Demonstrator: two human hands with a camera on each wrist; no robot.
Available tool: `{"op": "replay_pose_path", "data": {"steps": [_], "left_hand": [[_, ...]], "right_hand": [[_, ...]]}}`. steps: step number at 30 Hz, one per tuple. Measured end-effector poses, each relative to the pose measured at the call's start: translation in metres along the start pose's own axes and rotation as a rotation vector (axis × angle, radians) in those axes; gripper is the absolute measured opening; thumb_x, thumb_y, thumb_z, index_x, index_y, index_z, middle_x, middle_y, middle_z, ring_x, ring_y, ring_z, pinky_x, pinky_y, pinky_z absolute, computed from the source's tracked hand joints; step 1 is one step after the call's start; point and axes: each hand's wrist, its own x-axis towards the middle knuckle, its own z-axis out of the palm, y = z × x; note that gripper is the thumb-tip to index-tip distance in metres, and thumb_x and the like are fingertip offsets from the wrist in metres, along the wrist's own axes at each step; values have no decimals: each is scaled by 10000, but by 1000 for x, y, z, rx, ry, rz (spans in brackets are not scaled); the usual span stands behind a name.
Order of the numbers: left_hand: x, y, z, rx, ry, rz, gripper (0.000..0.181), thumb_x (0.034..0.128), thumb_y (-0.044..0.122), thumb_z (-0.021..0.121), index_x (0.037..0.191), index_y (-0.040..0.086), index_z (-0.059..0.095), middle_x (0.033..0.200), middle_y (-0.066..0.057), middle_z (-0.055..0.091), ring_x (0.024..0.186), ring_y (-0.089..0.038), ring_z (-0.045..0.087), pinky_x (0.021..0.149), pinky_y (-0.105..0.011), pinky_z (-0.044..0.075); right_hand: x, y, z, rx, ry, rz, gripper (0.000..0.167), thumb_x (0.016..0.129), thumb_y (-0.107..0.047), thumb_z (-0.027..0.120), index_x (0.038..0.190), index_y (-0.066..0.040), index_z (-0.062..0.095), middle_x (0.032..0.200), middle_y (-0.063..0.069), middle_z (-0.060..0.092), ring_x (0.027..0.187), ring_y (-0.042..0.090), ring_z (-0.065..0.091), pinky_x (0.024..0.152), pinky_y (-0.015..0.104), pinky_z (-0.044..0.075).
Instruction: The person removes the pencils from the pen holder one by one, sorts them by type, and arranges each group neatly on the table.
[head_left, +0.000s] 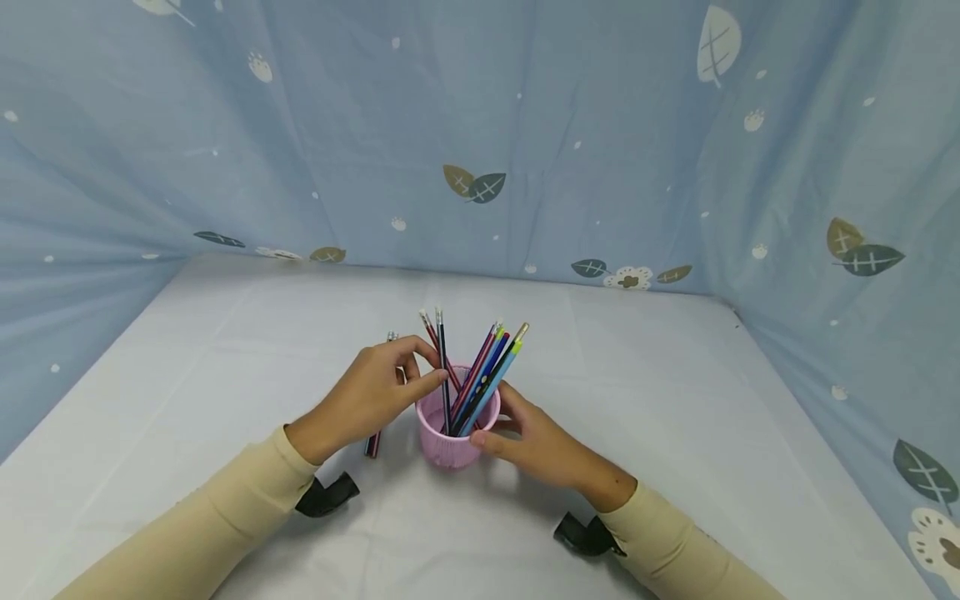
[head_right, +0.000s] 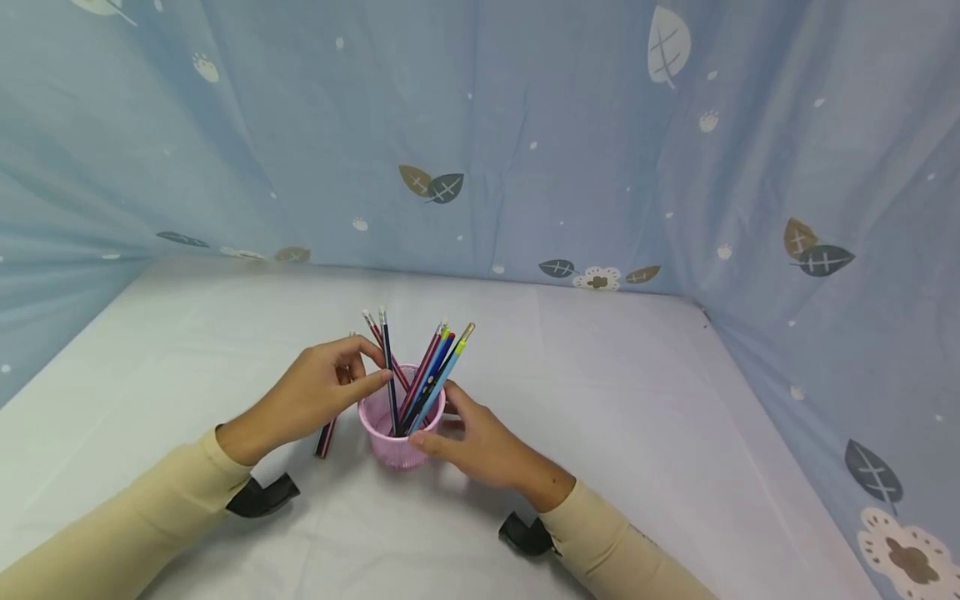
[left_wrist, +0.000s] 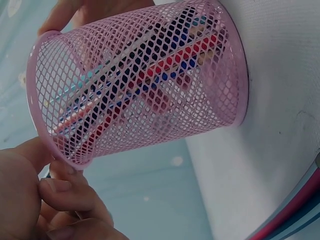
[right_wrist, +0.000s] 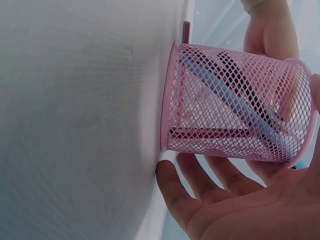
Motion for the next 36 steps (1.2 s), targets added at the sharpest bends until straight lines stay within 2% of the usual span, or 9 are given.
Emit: {"op": "replay_pose_path", "data": {"steps": [7,11,22,29,36], "left_hand": [[-1,-1,3,-3,16,20,144,938,288,714,1027,185,666,693,16,563,508,-103,463,463,-251,391],[-2,-1,2,-18,3,12,137,947,284,703,1032,184,662,698,13,554,493,-93,450,459,-245,385],[0,-2,0,-63,-7,25,131,952,255,697,1013,155,636,694,3,531,500,-86,437,460,-242,373],[1,0,-3,-76,21,31,135,963,254,678,1026,145,630,755,-5,568,541,-111,489,487,-257,400],[-1,2,-11,-108,53,37,161,987,302,645,1042,153,616,863,-21,599,515,-96,437,479,-257,382]], "right_hand": [[0,3,1,-3,3,-5,738,989,-327,635,1587,-248,210,1531,21,439,1376,234,478,1121,494,415],[0,3,1,4,-1,-14,735,989,-313,636,1587,-218,219,1517,26,454,1366,232,487,1113,488,420],[1,2,1,6,15,-28,721,990,-294,638,1582,-235,231,1529,24,439,1358,230,492,1094,471,442],[1,3,0,5,48,-52,700,991,-285,637,1574,-205,259,1518,28,448,1359,232,492,1086,481,451],[0,4,-1,10,56,-59,701,975,-329,658,1559,-211,290,1516,20,448,1352,222,498,1074,460,466]]}}
